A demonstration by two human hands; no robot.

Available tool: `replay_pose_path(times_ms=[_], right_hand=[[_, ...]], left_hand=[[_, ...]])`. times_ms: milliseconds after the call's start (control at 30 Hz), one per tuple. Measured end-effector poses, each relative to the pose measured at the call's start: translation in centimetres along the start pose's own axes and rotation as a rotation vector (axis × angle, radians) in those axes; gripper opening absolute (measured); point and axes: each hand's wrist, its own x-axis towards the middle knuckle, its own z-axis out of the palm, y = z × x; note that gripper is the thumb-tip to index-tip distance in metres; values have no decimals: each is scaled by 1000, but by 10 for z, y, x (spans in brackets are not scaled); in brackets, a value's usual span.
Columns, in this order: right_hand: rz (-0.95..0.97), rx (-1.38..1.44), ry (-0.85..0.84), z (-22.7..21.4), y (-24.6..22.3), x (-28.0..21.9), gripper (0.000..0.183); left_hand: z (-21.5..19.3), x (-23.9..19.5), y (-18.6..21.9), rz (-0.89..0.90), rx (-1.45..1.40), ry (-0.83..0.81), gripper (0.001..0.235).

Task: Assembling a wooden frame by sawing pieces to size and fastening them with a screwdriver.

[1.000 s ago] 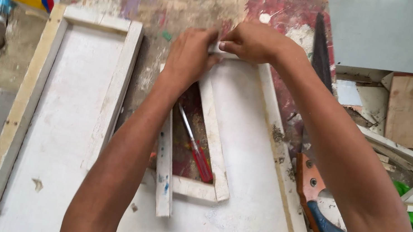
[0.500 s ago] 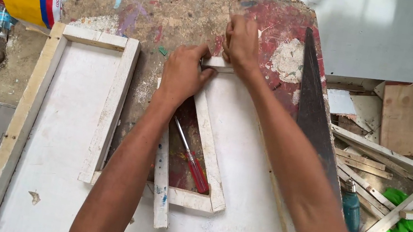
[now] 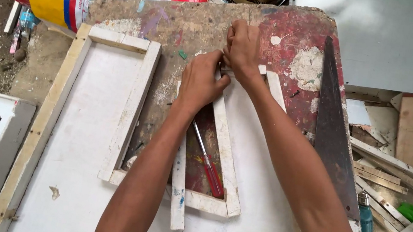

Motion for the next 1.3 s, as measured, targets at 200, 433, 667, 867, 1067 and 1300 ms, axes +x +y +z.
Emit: replay_pose_path(times_ms=[200,433,667,867,1067,1300], right_hand=[[-126,176,29,-8,2,19,41],[210,176,88,8,-3,-1,41],[286,107,-165,-88,-57,-54,55],[195,-99,-178,-168,-131,-184,59],[131,55,-111,-208,-116,-299,49],[-215,-764,62,-209,-93,-315,48]], left_hand=[[14,0,-13,-84,16,-2,53],[15,1,-18,-20,-24,18,35],[16,-2,-18,108,34,22,31],[14,0,-9,32,76,22,32],[22,0,-3,9,147,43,32],[18,-3,5,14,221,4,44]])
